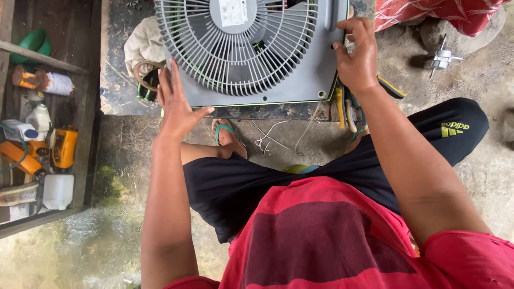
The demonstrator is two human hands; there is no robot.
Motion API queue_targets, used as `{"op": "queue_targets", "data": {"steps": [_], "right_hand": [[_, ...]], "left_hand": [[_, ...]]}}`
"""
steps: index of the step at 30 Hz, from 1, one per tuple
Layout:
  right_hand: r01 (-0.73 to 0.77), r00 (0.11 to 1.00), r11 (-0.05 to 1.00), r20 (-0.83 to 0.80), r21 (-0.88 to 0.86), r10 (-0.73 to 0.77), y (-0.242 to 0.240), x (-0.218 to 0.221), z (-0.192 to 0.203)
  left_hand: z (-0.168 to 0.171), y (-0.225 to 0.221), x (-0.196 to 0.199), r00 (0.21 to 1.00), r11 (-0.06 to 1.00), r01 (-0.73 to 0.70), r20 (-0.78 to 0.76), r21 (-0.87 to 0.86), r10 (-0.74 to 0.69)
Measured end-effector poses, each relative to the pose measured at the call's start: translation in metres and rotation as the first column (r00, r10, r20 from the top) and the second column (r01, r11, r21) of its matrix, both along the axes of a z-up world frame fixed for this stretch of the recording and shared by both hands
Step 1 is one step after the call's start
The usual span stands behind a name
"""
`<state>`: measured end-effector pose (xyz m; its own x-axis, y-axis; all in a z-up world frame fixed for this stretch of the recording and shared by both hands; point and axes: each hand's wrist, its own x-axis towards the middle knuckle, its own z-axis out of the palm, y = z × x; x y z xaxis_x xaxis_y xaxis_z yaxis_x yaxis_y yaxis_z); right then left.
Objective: Repairing an electric fan by taping wires and reassembling the front grill
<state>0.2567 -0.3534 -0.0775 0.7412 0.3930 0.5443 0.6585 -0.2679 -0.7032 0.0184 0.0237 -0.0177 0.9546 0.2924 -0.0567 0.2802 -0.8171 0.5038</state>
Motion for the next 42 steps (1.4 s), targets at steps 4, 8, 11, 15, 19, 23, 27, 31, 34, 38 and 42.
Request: {"op": "queue_targets", "data": {"steps": [4,8,11,15,19,23,27,31,34,38,42], "right_hand": [[0.008,1.0,1.0,0.014,-0.008,-0.008,-0.004,-0.006,0.002],[0.022,1.0,1.0,0.011,-0.017,-0.022,-0.007,-0.006,-0.002],[0.032,0.999,0.998,0.009,-0.05,-0.032,-0.006,-0.011,0.0],[0.085,0.986,0.992,0.153,-0.093,-0.07,-0.007,-0.008,-0.005],[0.156,0.975,0.976,0.184,-0.154,-0.127,-0.004,-0.006,-0.011],[0.165,0.976,0.967,0.172,-0.192,-0.132,-0.005,-0.004,-0.015],[0.038,0.991,0.999,-0.128,-0.039,-0.042,-0.009,-0.002,0.0],[-0.015,0.954,1.0,-0.3,0.003,0.015,-0.007,0.001,0.013],[0.041,0.949,0.997,-0.308,-0.065,-0.059,-0.008,0.017,-0.007],[-0.015,0.973,0.994,-0.23,-0.112,-0.011,-0.009,0.017,-0.004],[0.054,0.995,0.988,0.094,-0.145,-0.04,0.007,0.004,0.015]], "left_hand": [[-0.008,0.002,0.0,0.999,0.999,0.023,-0.034,0.037,-0.022],[0.009,-0.012,0.011,0.991,0.997,-0.051,-0.117,0.063,0.058],[0.02,-0.02,0.014,0.982,0.991,-0.109,-0.147,0.073,0.119],[0.023,-0.024,0.016,0.974,0.987,-0.143,-0.163,0.078,0.154],[0.008,-0.015,0.011,0.992,0.988,-0.095,-0.074,0.12,0.104],[0.007,-0.014,0.007,0.993,0.984,-0.077,-0.077,0.162,0.09],[0.01,-0.018,0.008,0.989,0.981,-0.096,-0.096,0.168,0.113],[0.016,-0.022,0.003,0.988,0.981,-0.078,-0.114,0.177,0.099],[0.007,-0.019,-0.002,0.995,0.982,-0.07,-0.064,0.174,0.083],[-0.003,-0.018,-0.005,0.995,0.978,-0.095,-0.009,0.188,0.098],[-0.01,-0.022,-0.008,0.992,0.971,-0.13,0.023,0.199,0.128]]}}
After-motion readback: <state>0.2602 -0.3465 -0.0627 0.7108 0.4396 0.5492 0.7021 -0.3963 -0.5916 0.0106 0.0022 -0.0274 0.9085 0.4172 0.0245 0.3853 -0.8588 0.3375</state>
